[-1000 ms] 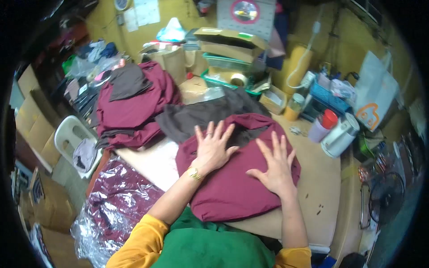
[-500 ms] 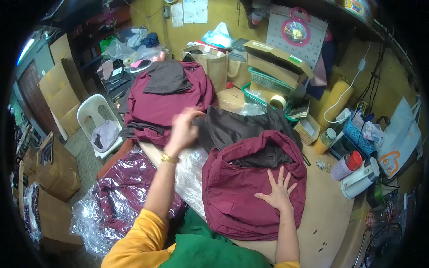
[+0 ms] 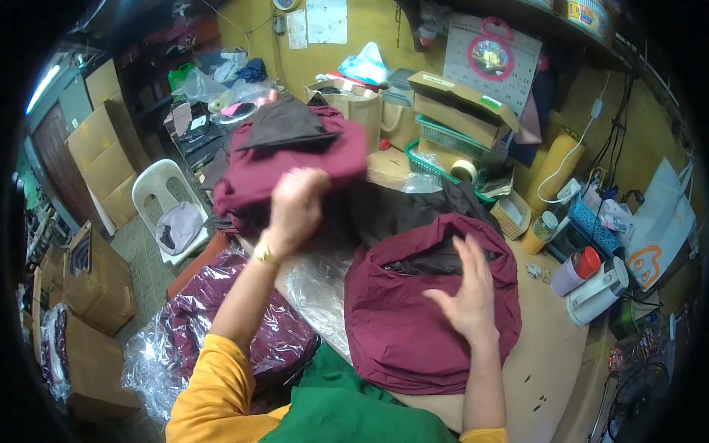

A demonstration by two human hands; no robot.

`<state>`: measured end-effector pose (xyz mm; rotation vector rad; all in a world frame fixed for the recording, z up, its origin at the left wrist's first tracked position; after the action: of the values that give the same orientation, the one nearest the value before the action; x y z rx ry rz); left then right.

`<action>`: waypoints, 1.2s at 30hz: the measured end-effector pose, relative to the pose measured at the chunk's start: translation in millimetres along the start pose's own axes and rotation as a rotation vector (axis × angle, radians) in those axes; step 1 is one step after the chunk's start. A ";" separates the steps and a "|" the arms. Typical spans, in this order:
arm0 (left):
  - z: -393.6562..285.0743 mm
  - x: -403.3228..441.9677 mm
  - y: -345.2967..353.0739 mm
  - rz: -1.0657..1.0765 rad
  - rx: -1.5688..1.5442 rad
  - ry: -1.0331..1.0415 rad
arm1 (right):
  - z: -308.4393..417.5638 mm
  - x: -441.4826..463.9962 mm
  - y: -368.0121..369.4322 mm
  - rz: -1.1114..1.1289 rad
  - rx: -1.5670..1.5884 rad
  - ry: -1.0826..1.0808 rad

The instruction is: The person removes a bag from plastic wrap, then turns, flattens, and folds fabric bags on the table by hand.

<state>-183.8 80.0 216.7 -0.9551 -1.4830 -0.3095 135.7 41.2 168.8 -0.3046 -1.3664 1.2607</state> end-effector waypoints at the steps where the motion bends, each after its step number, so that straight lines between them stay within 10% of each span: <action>1: -33.3 -1.7 9.1 0.145 -0.085 0.066 | 36.1 9.6 -14.6 -0.171 -0.027 -0.119; 4: -117.6 -38.4 26.9 0.446 -0.337 0.206 | 90.0 38.7 -21.6 -0.270 -0.187 -0.599; 6: -149.9 -19.0 4.1 0.415 -0.297 0.030 | 67.4 58.1 1.4 0.009 -0.018 -0.596; 11: -35.4 -68.2 -64.4 0.706 0.464 -0.398 | 33.4 112.9 -42.7 -0.143 0.279 -0.205; 16: -24.2 7.5 -143.1 -0.176 0.253 -0.101 | 48.7 137.5 -78.5 0.194 0.626 -0.169; 18: -34.3 44.1 -163.3 -0.234 -0.364 -0.252 | 38.4 139.2 -102.0 0.204 1.176 -0.191; 19: -15.1 53.6 -156.8 -0.090 -0.881 -0.506 | 27.5 162.3 -98.1 0.212 1.053 -0.152; 20: 32.1 68.6 -149.2 0.161 -0.411 -0.337 | 15.9 188.4 -87.2 0.231 0.935 -0.097; 22: 73.0 104.7 -118.7 0.166 0.217 -0.296 | -2.4 230.2 -69.8 -0.126 -0.334 0.033; 31: 2.7 204.6 -131.8 -0.326 -0.199 0.071 | -13.4 259.9 -194.3 -0.683 -0.103 -0.175; 36: -75.7 112.5 -104.1 -0.116 -0.376 0.136 | -62.6 154.6 -216.8 -0.309 0.179 -0.147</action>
<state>-190.2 4.7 370.1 -1.1206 -1.3824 -0.7436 250.2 111.0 407.2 0.1226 -1.3527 1.1518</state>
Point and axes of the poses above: each hand's wrist, its own x-axis towards the middle knuckle, its own y-axis out of the palm, z = x × y, the point moved 4 cm from there along x, towards the middle knuckle, and after that the axes turned 14 degrees about -x, right-handed, at the moved point
